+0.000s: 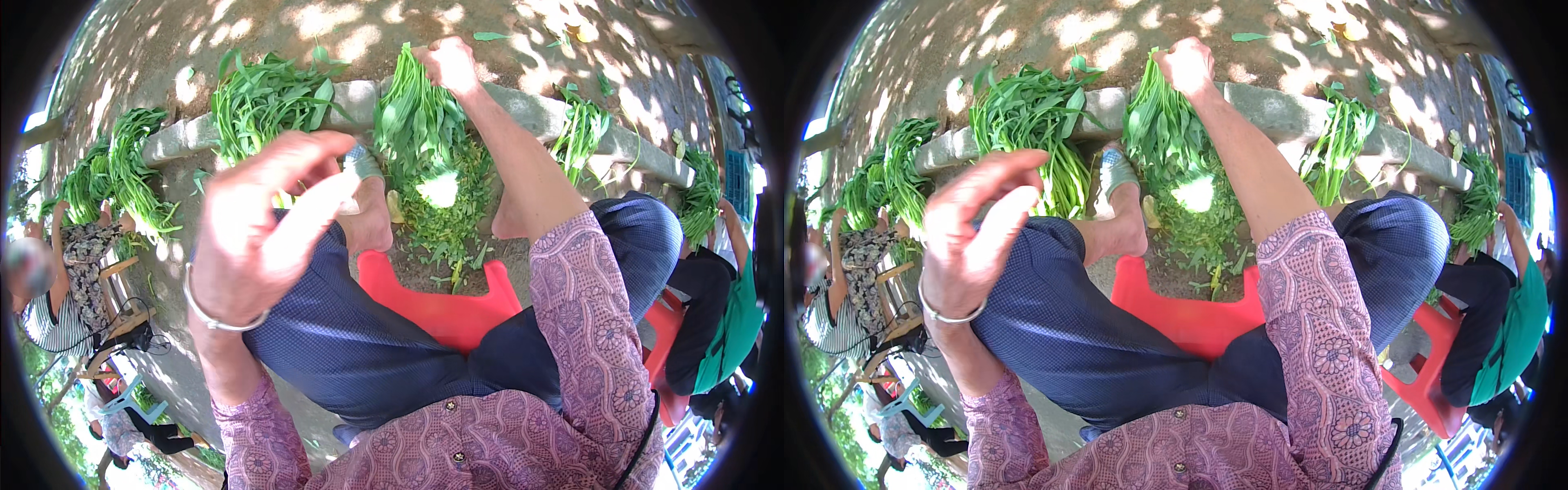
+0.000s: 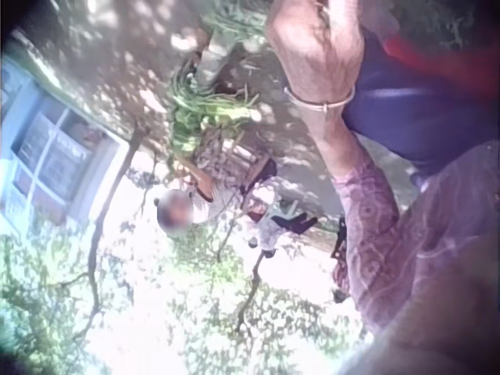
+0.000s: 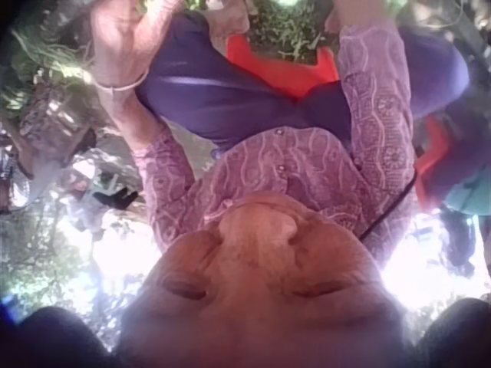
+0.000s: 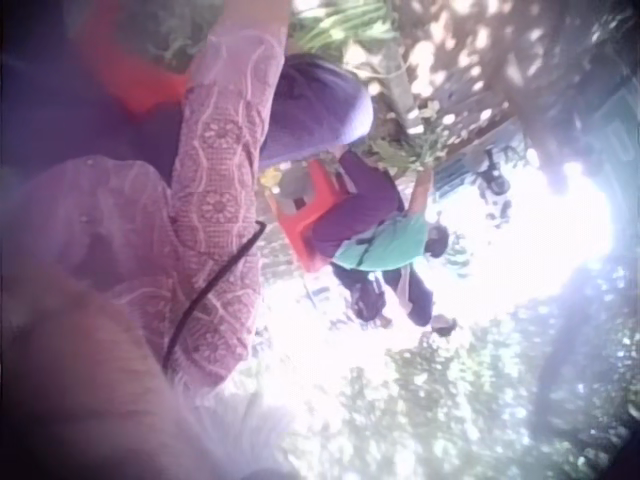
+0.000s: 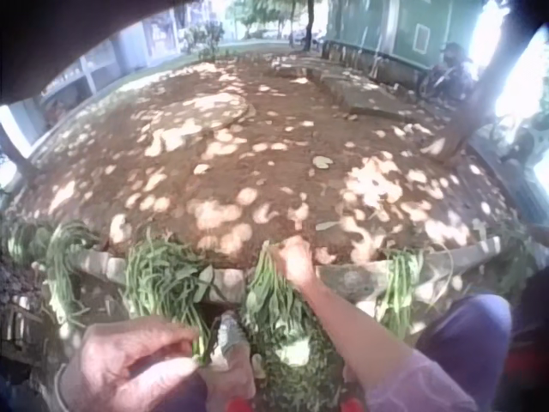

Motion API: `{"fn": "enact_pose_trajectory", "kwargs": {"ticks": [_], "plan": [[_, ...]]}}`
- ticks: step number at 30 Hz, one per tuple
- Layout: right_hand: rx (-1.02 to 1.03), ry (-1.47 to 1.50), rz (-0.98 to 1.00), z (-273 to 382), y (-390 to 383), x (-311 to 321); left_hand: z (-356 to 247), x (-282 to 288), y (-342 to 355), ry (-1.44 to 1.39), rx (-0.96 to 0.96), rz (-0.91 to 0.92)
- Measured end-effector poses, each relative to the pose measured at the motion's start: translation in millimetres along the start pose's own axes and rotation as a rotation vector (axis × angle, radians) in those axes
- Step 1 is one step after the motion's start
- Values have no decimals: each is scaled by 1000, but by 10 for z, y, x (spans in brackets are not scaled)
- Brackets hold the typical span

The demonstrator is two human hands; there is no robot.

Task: The person picks through bundles of green leafy vegetables on the ground, removing individual leaves and stems to sort them into piles by hand.

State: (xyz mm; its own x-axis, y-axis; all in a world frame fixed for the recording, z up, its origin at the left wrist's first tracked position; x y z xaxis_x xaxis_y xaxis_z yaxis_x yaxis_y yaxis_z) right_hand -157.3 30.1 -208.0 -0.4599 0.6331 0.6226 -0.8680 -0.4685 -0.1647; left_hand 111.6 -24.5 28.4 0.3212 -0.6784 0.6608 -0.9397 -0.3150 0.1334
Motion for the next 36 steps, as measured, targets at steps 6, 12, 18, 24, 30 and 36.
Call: {"fn": "enact_pose_trajectory", "kwargs": {"ticks": [6, 12, 18, 24, 30, 36], "plan": [[59, -366, -174, 5, 94, 49, 46, -205, 51, 76, 39, 178], [167, -96, -125, 251, 129, 622, 23, -181, 29, 120, -3, 157], [96, -327, 26, 295, 240, 1997, -98, -258, 109, 164, 15, 201], [11, -101, 13, -243, -247, 2825, -74, -383, 68, 281, -7, 216], [-284, -203, -39, -2274, -1030, 3431, -215, -588, 248, 236, 64, 253], [-225, -419, 45, -3462, -1575, 2958, -246, -669, 336, 332, 191, 354]]}}
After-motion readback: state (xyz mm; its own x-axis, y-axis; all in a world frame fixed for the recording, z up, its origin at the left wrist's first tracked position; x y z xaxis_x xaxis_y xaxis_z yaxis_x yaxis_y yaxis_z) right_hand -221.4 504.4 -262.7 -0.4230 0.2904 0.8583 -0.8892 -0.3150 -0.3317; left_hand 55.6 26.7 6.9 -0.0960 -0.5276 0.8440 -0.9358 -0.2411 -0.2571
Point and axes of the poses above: each hand's wrist, its own y-axis towards the middle knuckle, its own x-axis out of the back of the hand, z = x × y, the point moved 2 cm from there along y, towards the middle knuckle, and after that the axes turned 5 degrees about -z, right-handed, at the moved point
